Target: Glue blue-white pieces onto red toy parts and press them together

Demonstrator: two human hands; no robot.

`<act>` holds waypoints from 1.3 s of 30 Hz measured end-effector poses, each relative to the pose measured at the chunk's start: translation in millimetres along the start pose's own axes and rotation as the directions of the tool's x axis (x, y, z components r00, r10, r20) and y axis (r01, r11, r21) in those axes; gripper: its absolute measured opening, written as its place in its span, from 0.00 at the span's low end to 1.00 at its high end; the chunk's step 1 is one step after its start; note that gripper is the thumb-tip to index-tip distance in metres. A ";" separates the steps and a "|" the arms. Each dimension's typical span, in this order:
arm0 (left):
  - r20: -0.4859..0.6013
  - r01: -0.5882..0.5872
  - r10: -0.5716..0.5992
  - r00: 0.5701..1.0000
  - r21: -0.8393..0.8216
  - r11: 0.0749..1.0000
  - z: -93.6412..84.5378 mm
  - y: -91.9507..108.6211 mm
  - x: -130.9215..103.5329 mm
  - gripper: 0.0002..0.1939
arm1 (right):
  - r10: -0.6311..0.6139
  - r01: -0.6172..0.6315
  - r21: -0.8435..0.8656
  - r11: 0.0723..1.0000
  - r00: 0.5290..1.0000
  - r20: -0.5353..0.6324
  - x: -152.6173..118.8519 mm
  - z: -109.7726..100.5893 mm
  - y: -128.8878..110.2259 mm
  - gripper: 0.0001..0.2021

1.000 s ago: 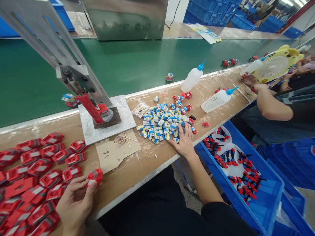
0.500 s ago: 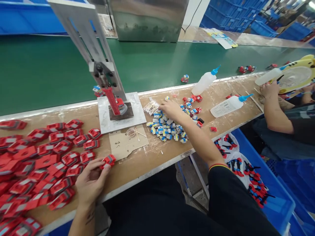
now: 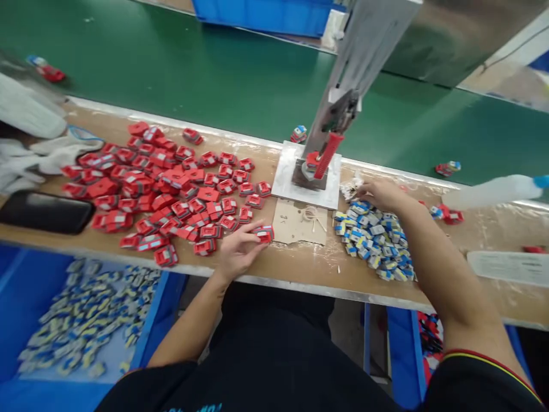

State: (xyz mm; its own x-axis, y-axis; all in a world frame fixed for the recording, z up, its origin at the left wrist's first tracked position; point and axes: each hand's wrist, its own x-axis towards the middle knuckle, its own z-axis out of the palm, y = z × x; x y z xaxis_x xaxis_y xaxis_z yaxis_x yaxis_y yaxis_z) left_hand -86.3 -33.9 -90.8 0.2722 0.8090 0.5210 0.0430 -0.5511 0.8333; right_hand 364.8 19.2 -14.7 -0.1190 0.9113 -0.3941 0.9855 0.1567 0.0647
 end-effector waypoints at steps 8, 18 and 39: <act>-0.010 -0.259 0.259 0.966 -0.004 0.966 -1.7 26.1 -8.2 0.10 | -0.091 0.054 -0.162 0.985 0.969 -0.230 -44.2 -4.1 14.6 0.15; -0.016 -0.105 0.104 0.994 -0.189 0.976 -2.9 30.5 -21.8 0.17 | 0.160 0.379 0.421 0.824 0.558 -0.814 -149.5 11.8 -114.1 0.06; 0.157 0.537 -0.687 0.710 -0.752 0.382 40.5 60.6 -19.8 0.22 | 0.142 0.397 0.774 0.493 0.841 -0.522 -117.4 25.7 -264.2 0.10</act>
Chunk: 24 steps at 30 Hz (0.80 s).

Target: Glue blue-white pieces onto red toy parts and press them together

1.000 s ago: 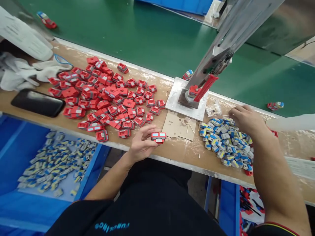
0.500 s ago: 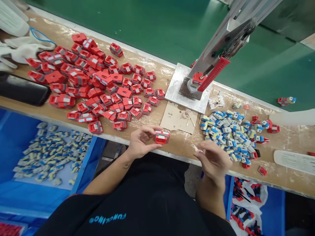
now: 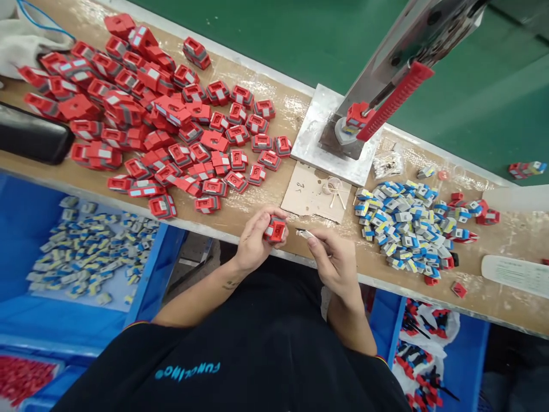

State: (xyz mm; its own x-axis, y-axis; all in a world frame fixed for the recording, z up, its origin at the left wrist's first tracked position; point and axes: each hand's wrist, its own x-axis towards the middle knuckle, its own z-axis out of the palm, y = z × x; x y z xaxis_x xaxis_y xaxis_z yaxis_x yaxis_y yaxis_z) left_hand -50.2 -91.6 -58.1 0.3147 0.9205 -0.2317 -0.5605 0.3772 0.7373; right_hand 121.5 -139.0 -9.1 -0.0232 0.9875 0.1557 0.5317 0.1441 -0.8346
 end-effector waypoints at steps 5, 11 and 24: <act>-0.034 0.040 -0.036 0.999 0.105 0.994 4.7 5.2 -0.6 0.23 | -0.017 0.026 -0.082 0.996 0.994 0.107 0.4 3.7 -2.9 0.12; -0.022 0.193 -0.193 0.981 0.212 0.958 8.3 16.1 0.3 0.34 | -0.078 0.109 -0.144 0.984 0.975 0.206 10.1 -9.7 -7.4 0.14; 0.160 0.226 -0.316 0.935 0.416 0.881 20.4 31.9 1.9 0.41 | -0.181 0.274 -0.120 0.954 0.847 0.499 30.7 -33.1 -9.8 0.14</act>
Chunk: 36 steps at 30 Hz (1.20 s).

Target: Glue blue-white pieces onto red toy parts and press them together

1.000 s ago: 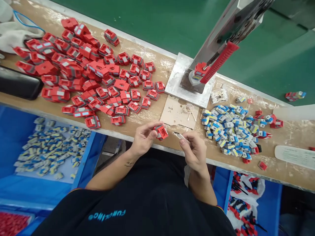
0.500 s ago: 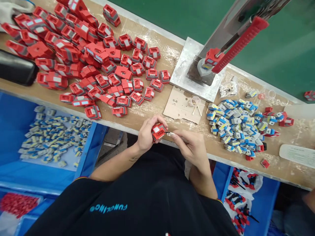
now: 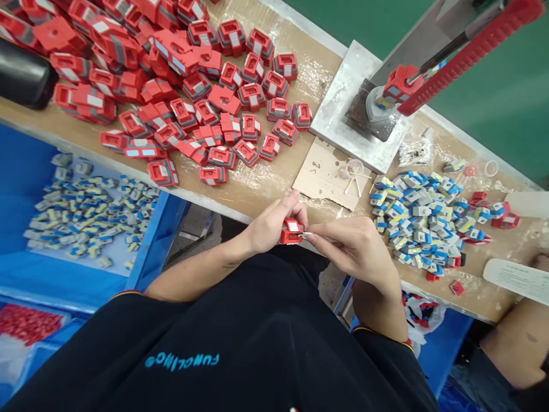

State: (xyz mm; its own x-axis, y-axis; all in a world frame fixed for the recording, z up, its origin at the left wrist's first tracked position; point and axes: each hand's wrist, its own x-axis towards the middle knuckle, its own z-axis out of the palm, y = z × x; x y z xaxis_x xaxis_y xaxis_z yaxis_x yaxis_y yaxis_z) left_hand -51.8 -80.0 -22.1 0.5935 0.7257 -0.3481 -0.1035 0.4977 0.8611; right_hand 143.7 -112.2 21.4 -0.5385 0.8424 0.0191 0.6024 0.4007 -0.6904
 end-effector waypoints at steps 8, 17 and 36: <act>0.021 -0.029 0.027 0.999 0.126 0.992 1.0 4.8 -7.1 0.41 | -0.046 0.054 -0.083 0.995 0.994 0.097 -1.7 -6.9 -2.8 0.19; 0.170 0.222 -0.249 0.953 0.165 0.961 11.5 -29.5 -39.0 0.41 | -0.071 0.169 -0.213 0.962 0.912 0.403 -30.3 11.5 -22.1 0.17; 0.355 0.419 -0.541 0.762 0.368 0.830 24.9 -59.0 -71.4 0.33 | 0.124 0.005 -0.156 0.988 0.581 0.804 -69.3 50.2 -57.4 0.16</act>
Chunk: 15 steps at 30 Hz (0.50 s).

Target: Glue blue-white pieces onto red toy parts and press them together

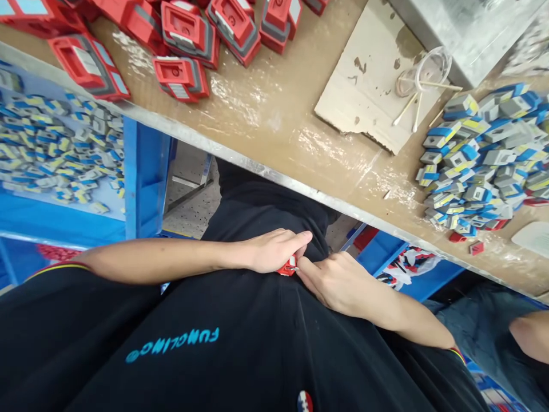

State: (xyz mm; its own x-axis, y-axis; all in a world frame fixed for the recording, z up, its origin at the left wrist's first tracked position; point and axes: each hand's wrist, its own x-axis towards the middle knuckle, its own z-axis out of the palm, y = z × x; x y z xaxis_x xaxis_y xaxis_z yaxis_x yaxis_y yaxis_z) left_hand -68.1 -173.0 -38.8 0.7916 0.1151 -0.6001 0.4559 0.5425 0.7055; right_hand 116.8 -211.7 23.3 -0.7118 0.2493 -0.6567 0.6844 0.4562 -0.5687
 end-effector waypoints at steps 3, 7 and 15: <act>0.020 0.005 -0.006 1.000 0.029 1.000 -0.3 -1.3 0.7 0.32 | -0.016 0.017 -0.004 1.000 0.999 0.039 2.6 -3.3 0.0 0.16; 0.033 -0.008 0.006 0.999 0.060 0.998 -1.9 -1.7 0.1 0.29 | -0.047 0.050 -0.044 0.998 0.998 0.048 4.4 -6.0 2.3 0.16; 0.077 -0.022 0.020 0.997 0.035 0.999 -7.3 2.7 -0.7 0.29 | -0.078 0.068 -0.060 0.996 0.977 -0.197 -5.3 5.5 4.8 0.11</act>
State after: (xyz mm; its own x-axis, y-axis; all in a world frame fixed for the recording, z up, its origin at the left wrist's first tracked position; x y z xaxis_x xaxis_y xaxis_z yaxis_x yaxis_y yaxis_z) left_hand -70.4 -165.5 -39.2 0.8293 0.0618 -0.5554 0.4519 0.5106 0.7315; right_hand 124.8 -215.5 21.4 -0.7803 0.3765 -0.4993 0.6240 0.5222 -0.5814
